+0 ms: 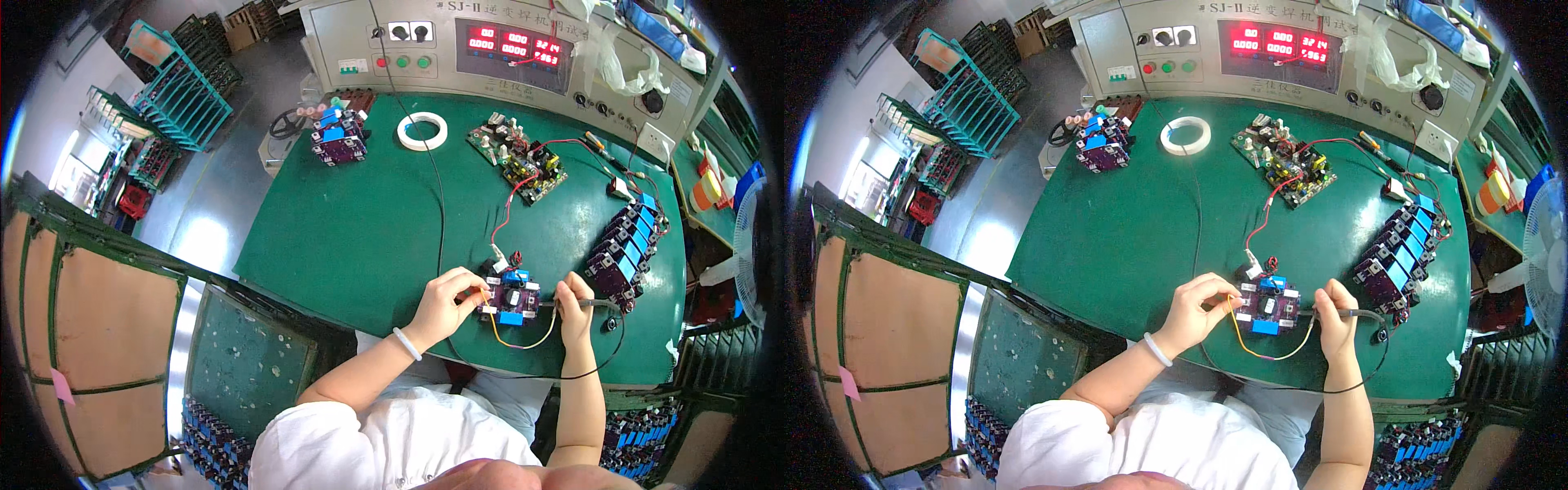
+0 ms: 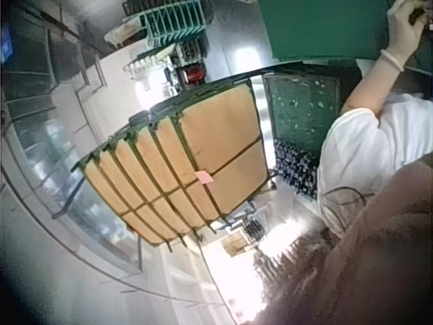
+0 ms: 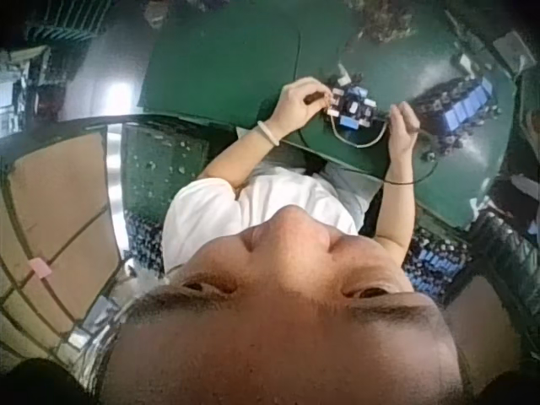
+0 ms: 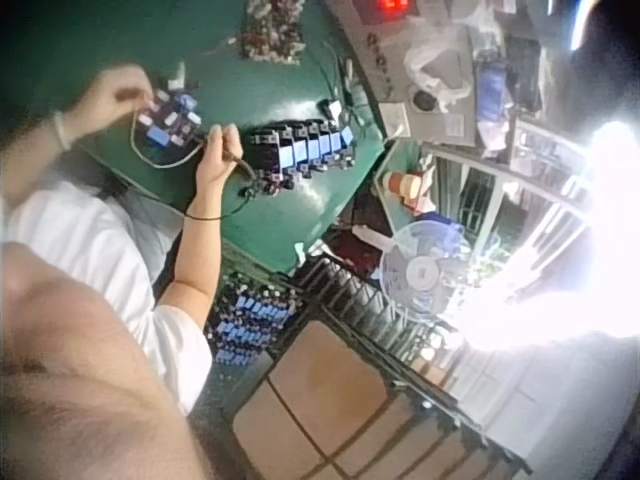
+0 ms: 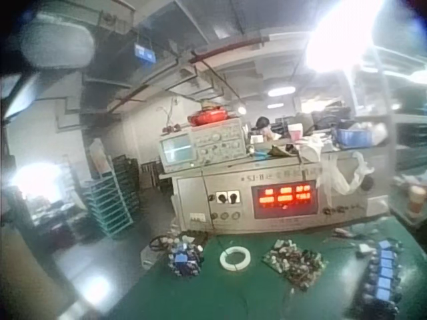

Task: Testing and organizing circuit board components at a workbench.

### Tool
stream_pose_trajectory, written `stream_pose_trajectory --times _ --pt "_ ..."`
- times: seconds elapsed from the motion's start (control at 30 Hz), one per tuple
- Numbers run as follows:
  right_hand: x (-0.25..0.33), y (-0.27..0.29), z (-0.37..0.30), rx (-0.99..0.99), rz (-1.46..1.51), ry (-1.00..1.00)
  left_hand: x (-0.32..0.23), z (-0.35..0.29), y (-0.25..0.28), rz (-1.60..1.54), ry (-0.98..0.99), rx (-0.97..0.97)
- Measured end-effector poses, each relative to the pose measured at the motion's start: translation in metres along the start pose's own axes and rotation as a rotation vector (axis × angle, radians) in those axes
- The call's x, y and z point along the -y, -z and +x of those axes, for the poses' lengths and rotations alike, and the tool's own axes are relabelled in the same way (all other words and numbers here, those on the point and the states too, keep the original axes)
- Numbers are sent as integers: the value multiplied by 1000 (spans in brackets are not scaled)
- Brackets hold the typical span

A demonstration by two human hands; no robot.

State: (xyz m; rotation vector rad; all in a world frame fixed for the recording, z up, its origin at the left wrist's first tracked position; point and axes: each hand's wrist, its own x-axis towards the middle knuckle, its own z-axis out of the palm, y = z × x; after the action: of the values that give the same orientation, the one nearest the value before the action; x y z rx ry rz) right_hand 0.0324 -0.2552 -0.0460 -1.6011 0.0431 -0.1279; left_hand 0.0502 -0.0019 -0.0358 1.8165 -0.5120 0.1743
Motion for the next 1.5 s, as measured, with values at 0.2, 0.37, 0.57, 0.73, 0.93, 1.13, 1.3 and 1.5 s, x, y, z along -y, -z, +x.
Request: stream_pose_trajectory --times 0.2,0.37,0.57,0.73,0.93,1.13,1.3,1.5 --pt "3 -7 2 56 -216 144 0 3 -1 -14 14 1" --pt "0 -5 0 69 -239 151 3 0 -3 -7 17 6" --pt "1 -5 -5 19 -83 58 -1 -4 -2 -13 20 4" --pt "29 -31 -4 -16 -105 157 -2 -1 -3 2 37 -16" --pt "37 -58 11 43 -123 112 -5 1 -1 14 112 -45" --pt "32 -61 7 96 -309 194 -4 -1 -1 -14 140 -15" --pt "29 -69 9 58 -410 342 -2 0 0 -32 141 -14" --pt "30 -74 8 26 -428 362 -5 0 1 -53 112 -35"
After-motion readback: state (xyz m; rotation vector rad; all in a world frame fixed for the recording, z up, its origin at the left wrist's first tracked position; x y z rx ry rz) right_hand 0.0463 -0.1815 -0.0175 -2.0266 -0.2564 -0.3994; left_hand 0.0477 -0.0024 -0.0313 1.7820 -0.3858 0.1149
